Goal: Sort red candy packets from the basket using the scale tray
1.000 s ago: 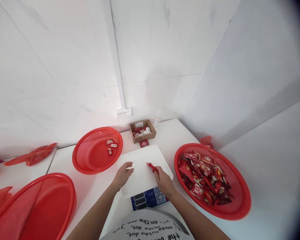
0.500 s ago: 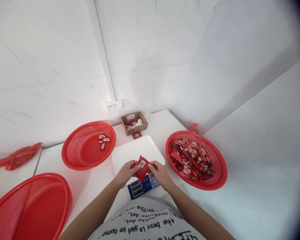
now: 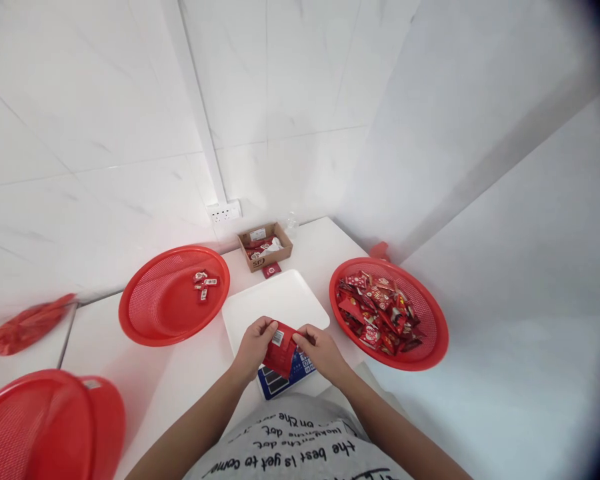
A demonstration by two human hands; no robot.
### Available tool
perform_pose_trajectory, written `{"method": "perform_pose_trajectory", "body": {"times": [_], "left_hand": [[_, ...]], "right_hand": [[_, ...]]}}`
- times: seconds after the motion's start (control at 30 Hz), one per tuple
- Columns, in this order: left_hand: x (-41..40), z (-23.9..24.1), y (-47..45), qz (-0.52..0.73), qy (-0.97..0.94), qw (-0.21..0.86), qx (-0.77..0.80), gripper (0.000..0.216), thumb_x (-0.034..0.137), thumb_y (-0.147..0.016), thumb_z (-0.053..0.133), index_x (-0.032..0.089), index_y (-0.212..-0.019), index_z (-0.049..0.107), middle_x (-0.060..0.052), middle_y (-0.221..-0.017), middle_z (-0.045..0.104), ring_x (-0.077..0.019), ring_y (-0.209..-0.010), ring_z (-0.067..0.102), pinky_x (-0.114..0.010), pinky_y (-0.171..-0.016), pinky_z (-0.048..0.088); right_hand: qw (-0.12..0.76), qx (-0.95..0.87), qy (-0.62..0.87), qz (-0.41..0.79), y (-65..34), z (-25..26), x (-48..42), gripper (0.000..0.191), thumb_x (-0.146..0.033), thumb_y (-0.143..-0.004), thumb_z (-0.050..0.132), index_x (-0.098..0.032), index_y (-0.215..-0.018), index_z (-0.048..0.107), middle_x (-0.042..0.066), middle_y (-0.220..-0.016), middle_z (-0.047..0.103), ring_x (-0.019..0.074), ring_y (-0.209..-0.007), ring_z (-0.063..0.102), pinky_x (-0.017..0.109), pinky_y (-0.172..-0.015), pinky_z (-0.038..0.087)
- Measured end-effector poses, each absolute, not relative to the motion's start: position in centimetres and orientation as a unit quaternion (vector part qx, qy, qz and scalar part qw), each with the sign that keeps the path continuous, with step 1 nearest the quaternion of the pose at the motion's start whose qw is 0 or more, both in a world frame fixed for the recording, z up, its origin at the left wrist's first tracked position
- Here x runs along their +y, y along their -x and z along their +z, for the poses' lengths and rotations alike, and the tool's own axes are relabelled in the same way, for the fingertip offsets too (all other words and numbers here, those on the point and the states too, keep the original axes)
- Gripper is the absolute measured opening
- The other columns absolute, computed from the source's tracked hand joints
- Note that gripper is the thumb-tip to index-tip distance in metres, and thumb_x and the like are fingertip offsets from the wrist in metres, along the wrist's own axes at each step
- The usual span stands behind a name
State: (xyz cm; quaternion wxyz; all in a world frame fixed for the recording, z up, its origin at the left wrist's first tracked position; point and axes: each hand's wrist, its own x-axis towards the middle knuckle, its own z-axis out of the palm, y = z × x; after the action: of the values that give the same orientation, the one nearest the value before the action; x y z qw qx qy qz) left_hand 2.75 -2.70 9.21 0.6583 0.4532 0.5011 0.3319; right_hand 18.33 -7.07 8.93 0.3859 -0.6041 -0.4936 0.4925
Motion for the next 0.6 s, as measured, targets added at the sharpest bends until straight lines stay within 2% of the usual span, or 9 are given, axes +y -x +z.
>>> {"method": "perform_pose_trajectory", "body": {"times": [0.13, 0.23, 0.3, 0.33, 0.43, 0.53, 0.6], "left_hand": [[-3.0, 9.5, -2.9, 0.340, -0.463, 0.639, 0.511, 0.032, 0.050, -0.072, 0.058, 0.018, -0.070, 0.052, 0.005, -0.057, 0.051, -0.0093, -0.051, 0.045, -0.021, -0.051, 0.036], [-3.2, 9.5, -2.8, 0.326, -0.467, 0.643, 0.511, 0.035, 0.054, -0.072, 0.056, 0.018, -0.074, 0.054, 0.003, -0.061, 0.056, -0.0114, -0.056, 0.050, -0.023, -0.055, 0.040], [-3.4, 9.3, -2.4, 0.334, -0.467, 0.635, 0.517, 0.038, 0.056, -0.075, 0.052, 0.018, -0.081, 0.055, -0.001, -0.074, 0.062, -0.0148, -0.070, 0.056, -0.025, -0.065, 0.044], [-3.5, 9.1, -2.1, 0.340, -0.459, 0.631, 0.525, 0.040, 0.057, -0.076, 0.050, 0.019, -0.086, 0.056, -0.003, -0.084, 0.063, -0.0166, -0.080, 0.057, -0.026, -0.071, 0.044], [-3.6, 8.7, -1.1, 0.316, -0.373, 0.675, 0.553, 0.049, 0.062, -0.078, 0.041, 0.019, -0.098, 0.054, -0.008, -0.106, 0.060, -0.0194, -0.101, 0.054, -0.030, -0.081, 0.045], [-4.0, 8.8, -0.2, 0.227, -0.285, 0.789, 0.494, 0.057, 0.067, -0.079, 0.034, 0.019, -0.102, 0.055, -0.009, -0.103, 0.062, -0.0198, -0.093, 0.059, -0.032, -0.075, 0.048], [-4.3, 9.1, 0.2, 0.222, -0.275, 0.817, 0.455, 0.050, 0.062, -0.078, 0.044, 0.019, -0.101, 0.057, -0.007, -0.094, 0.065, -0.0175, -0.083, 0.061, -0.029, -0.071, 0.048]], "right_hand": [[0.388, -0.490, 0.570, 0.533, -17.8, 9.5, -7.3, 0.025, -0.042, -0.073, 0.057, -0.019, -0.081, 0.060, -0.002, -0.067, 0.059, 0.0118, -0.061, 0.052, 0.024, -0.059, 0.042], [0.379, -0.484, 0.579, 0.535, -17.5, 9.2, -7.4, 0.027, -0.043, -0.076, 0.053, -0.019, -0.080, 0.064, -0.001, -0.063, 0.060, 0.0124, -0.056, 0.052, 0.026, -0.057, 0.044], [0.389, -0.474, 0.605, 0.507, -17.4, 8.7, -7.4, 0.029, -0.042, -0.078, 0.049, -0.020, -0.087, 0.066, 0.001, -0.066, 0.063, 0.0132, -0.055, 0.054, 0.026, -0.054, 0.045], [0.406, -0.476, 0.612, 0.483, -17.4, 8.5, -7.5, 0.030, -0.041, -0.079, 0.047, -0.021, -0.092, 0.066, 0.003, -0.074, 0.065, 0.0142, -0.059, 0.056, 0.027, -0.054, 0.046], [0.457, -0.538, 0.593, 0.388, -17.5, 8.3, -7.7, 0.032, -0.034, -0.083, 0.043, -0.024, -0.106, 0.064, 0.006, -0.110, 0.062, 0.0181, -0.092, 0.060, 0.031, -0.073, 0.051], [0.431, -0.641, 0.546, 0.325, -17.2, 8.3, -8.2, 0.034, -0.025, -0.085, 0.039, -0.027, -0.108, 0.063, 0.005, -0.123, 0.055, 0.0178, -0.112, 0.051, 0.036, -0.095, 0.043], [0.394, -0.691, 0.515, 0.318, -16.7, 8.3, -8.6, 0.036, -0.021, -0.085, 0.036, -0.027, -0.106, 0.065, 0.005, -0.125, 0.055, 0.0171, -0.114, 0.051, 0.036, -0.098, 0.040]]}}
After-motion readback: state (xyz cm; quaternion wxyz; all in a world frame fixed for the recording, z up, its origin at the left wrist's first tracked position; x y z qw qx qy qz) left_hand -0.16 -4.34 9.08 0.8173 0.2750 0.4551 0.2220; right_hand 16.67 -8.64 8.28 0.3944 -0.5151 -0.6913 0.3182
